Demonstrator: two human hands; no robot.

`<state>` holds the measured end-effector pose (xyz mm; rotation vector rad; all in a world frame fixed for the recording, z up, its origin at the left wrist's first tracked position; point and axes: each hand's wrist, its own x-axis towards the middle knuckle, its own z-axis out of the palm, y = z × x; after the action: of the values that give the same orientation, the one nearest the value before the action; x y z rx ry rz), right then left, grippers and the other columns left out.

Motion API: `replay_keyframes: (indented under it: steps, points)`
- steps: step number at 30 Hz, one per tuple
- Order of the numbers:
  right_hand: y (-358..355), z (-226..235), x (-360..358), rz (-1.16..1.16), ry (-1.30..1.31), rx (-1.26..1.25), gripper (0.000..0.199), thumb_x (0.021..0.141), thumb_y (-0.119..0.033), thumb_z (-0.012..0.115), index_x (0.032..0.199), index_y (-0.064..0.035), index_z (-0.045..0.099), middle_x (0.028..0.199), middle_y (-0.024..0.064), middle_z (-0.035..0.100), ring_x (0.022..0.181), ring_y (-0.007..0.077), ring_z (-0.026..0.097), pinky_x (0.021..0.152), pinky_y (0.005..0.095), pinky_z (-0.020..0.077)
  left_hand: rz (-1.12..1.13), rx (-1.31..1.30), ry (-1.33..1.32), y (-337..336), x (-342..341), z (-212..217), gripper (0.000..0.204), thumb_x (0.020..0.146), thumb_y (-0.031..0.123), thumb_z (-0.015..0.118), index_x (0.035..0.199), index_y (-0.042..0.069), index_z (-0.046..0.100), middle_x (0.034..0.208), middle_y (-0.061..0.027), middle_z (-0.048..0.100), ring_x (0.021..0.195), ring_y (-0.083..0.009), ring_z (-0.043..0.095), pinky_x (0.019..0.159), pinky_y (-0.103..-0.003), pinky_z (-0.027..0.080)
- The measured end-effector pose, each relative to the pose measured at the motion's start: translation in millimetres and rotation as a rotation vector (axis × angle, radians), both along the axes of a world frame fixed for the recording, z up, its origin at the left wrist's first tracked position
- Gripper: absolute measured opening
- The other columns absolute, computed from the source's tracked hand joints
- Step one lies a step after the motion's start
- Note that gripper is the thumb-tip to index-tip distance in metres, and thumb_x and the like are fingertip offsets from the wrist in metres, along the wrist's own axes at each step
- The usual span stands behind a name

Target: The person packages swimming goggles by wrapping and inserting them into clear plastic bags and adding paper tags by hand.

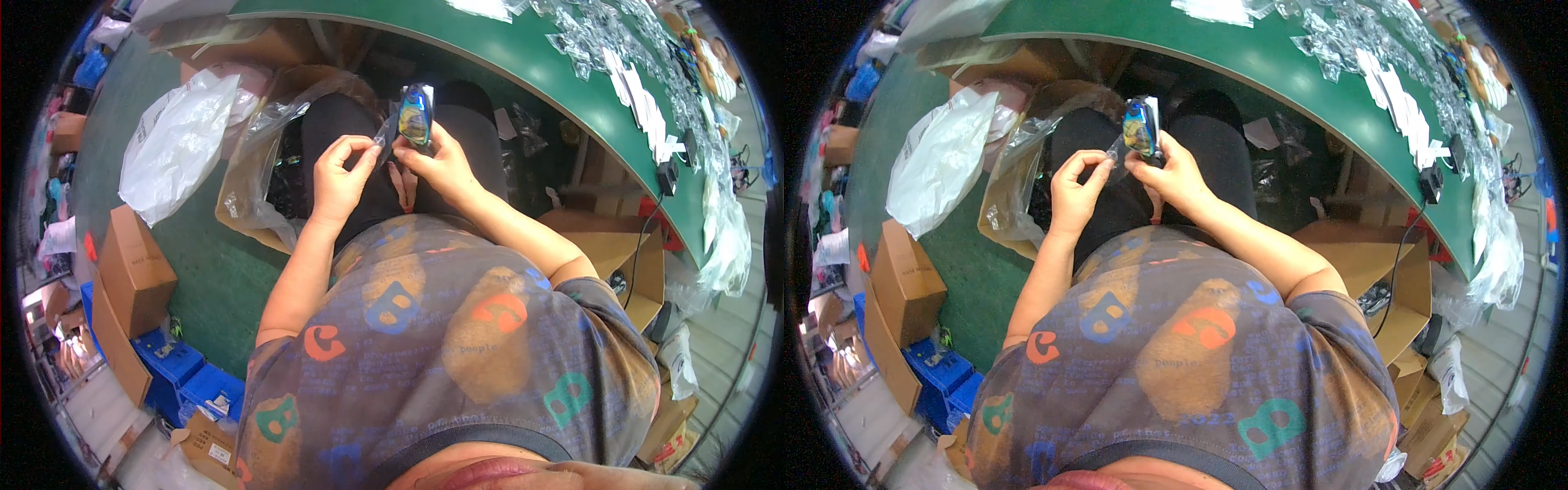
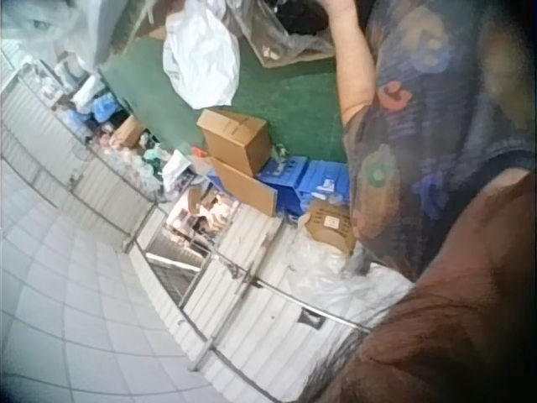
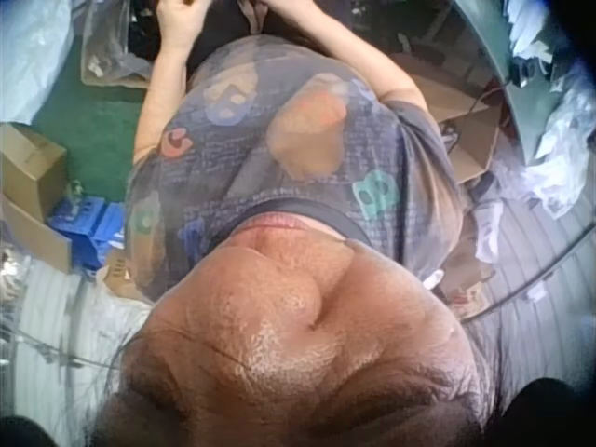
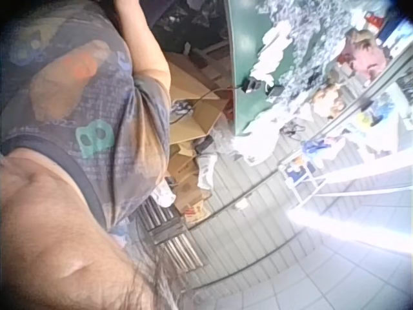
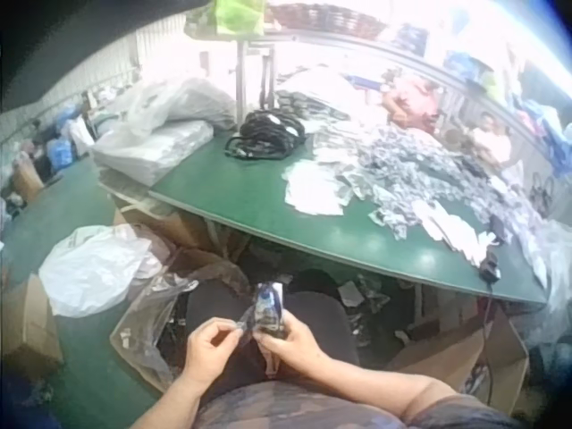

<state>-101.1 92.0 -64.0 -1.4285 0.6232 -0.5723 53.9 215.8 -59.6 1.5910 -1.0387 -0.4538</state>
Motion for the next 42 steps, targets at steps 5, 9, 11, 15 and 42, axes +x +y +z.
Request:
replay_keyframes:
  steps: [5,9,11,15,42]
  points:
    - [-3,-6,5,0.005,0.027,-0.022,0.033,0.083,-0.013,0.074,0.113,-0.0049,0.063,0.099,0.0047,0.07,0.09,0.0142,0.065,0.083,0.0309,0.053,-0.041,0.016,0.0,-1,-15,-8,0.007,0.089,0.004,0.074,0.094,0.002,0.07,0.093,-0.0066,0.072,0.09,-0.016,0.069,0.082,-0.029,0.053]
    - [-1,3,-2,0.053,0.133,-0.24,0.034,0.081,-0.009,0.073,0.113,-0.0048,0.063,0.098,0.0084,0.07,0.08,0.0174,0.067,0.073,0.0325,0.055,-0.005,0.05,0.098,-2,-14,-6,0.007,0.088,0.006,0.074,0.092,0.003,0.07,0.09,-0.0072,0.072,0.088,-0.0202,0.07,0.082,-0.032,0.053]
    - [3,4,-3,0.058,0.105,-0.253,0.035,0.08,-0.009,0.073,0.113,-0.0047,0.062,0.096,0.0119,0.069,0.077,0.0196,0.069,0.069,0.0342,0.0553,0.056,0.049,-0.22,-2,-12,1,0.009,0.085,0.008,0.074,0.089,0.004,0.068,0.088,-0.0081,0.07,0.087,-0.0268,0.069,0.084,-0.037,0.051]
    - [7,8,-2,0.166,0.094,-0.045,0.036,0.08,-0.008,0.074,0.114,-0.0042,0.062,0.095,0.0136,0.069,0.081,0.0218,0.071,0.07,0.0363,0.0564,0.006,0.109,-0.64,-10,-9,4,0.014,0.082,0.009,0.074,0.092,0.008,0.064,0.089,-0.0086,0.069,0.085,-0.032,0.066,0.084,-0.043,0.049]
    - [-24,37,-43,0.316,0.515,-0.578,0.058,0.093,-0.049,0.064,0.123,0.0005,0.056,0.108,0.0265,0.068,0.101,0.0435,0.068,0.085,0.0462,0.0546,0.051,0.192,-0.524,-18,2,-14,0.019,0.095,0.013,0.068,0.113,0.011,0.072,0.087,-0.0073,0.067,0.071,-0.0192,0.066,0.069,-0.03,0.052]
